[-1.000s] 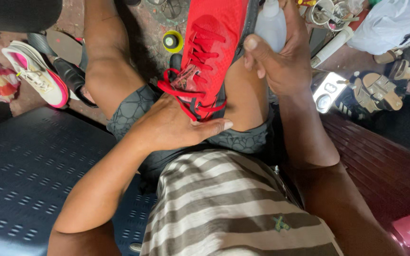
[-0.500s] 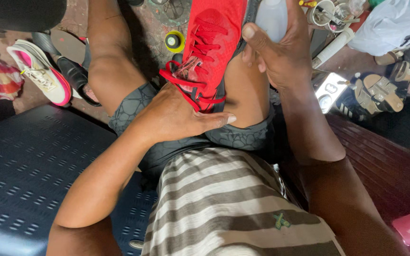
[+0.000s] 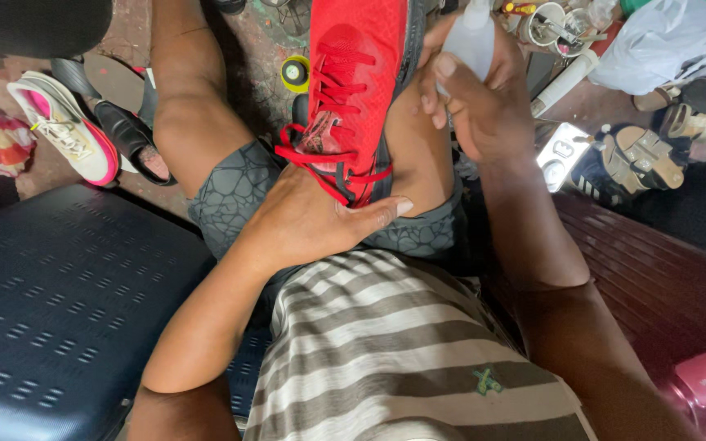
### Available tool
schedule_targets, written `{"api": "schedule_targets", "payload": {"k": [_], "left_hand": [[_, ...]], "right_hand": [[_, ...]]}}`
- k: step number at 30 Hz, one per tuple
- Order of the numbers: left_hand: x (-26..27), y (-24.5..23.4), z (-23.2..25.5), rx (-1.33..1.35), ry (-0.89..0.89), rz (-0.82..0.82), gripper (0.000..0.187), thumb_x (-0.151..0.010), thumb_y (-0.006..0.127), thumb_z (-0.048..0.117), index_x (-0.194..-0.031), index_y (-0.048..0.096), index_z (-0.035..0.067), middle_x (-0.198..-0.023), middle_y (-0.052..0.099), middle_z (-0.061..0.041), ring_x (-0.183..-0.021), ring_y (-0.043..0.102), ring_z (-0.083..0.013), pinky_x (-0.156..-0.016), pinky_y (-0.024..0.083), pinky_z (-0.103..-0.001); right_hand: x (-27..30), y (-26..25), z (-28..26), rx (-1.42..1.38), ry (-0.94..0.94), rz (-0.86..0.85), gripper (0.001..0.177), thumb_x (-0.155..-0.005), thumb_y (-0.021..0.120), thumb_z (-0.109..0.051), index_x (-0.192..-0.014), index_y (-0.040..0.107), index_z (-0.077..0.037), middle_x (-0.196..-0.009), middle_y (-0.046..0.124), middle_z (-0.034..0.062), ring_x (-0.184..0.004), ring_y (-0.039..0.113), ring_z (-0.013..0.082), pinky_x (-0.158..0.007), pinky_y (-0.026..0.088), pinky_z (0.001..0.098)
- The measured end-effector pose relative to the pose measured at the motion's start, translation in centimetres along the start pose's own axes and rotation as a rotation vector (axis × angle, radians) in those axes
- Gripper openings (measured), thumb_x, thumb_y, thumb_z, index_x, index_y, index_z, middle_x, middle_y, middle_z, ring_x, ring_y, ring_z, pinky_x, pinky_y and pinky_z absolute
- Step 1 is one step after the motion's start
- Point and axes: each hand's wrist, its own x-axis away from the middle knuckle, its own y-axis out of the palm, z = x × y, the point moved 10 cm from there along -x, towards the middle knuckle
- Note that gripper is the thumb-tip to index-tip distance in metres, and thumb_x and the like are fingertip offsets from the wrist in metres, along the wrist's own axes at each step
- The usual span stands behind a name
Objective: The person applies glue from a small bottle to the sole and upper of a red sneaker, then presses the parts together and rubs the surface to bond them. The shoe is rotated and repositioned repeatedly to treat different areas.
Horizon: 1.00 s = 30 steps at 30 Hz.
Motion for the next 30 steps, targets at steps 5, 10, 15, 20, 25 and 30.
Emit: {"api": "schedule_targets", "payload": {"k": [5,10,15,20,25,30], "left_hand": [[0.7,0.1,0.7,0.011,0.089,0.066,0.039,-0.087,0.081,0.036,-0.103,0.064,0.004,-0.096,0.068,-0.015,-0.093,0.066,-0.0373,-0.084,0.052,-0.047],[0.9,0.5,0.9,-0.007,0.142,0.134,0.037,-0.087,0.081,0.034,-0.109,0.068,0.007,-0.103,0.070,-0.013,-0.097,0.067,-0.0354,-0.086,0.053,-0.046],[1.4,1.1,1.4,-0.089,0.193,0.189,0.028,-0.089,0.080,0.033,-0.113,0.077,0.019,-0.109,0.072,-0.009,-0.101,0.068,-0.0325,-0.089,0.053,-0.046],[1.5,1.4,1.3,-0.104,0.195,0.219,0.028,-0.089,0.081,0.033,-0.113,0.076,0.018,-0.109,0.072,-0.009,-0.100,0.068,-0.0329,-0.087,0.053,-0.046],[1.6,1.2,1.4,-0.120,0.217,0.275,0.035,-0.088,0.083,0.031,-0.113,0.071,0.009,-0.107,0.072,-0.010,-0.101,0.068,-0.0347,-0.089,0.053,-0.046],[1.6,1.2,1.6,-0.126,0.226,0.274,0.040,-0.087,0.083,0.030,-0.115,0.068,0.005,-0.108,0.072,-0.011,-0.101,0.067,-0.0362,-0.090,0.053,-0.047]], "right_hand": [[1.1,0.2,-0.6,0.301,-0.082,0.150,0.026,-0.104,0.073,0.002,-0.120,0.053,-0.002,-0.112,0.063,0.0104,-0.072,0.063,0.0110,-0.056,0.048,0.0219],[1.1,1.1,-1.5,0.431,-0.079,0.149,0.027,-0.102,0.075,0.002,-0.115,0.051,-0.003,-0.110,0.062,0.0084,-0.068,0.065,0.0105,-0.052,0.046,0.0203],[1.1,2.7,-3.0,0.499,-0.169,0.074,0.023,-0.107,0.069,0.007,-0.116,0.048,-0.001,-0.108,0.060,0.0079,-0.079,0.069,0.0149,-0.070,0.055,0.0256],[1.1,3.4,-4.0,0.587,-0.205,0.090,0.024,-0.105,0.065,0.012,-0.114,0.047,0.000,-0.104,0.062,0.0080,-0.080,0.070,0.0150,-0.072,0.056,0.0254],[1.0,3.3,-4.6,0.623,-0.207,0.130,0.027,-0.102,0.066,0.014,-0.119,0.050,0.000,-0.109,0.061,0.0067,-0.084,0.070,0.0138,-0.074,0.057,0.0253],[0.9,3.6,-5.5,0.776,-0.277,0.133,0.026,-0.099,0.070,0.017,-0.114,0.054,0.003,-0.105,0.060,0.0079,-0.089,0.063,0.0155,-0.080,0.054,0.0286]]}}
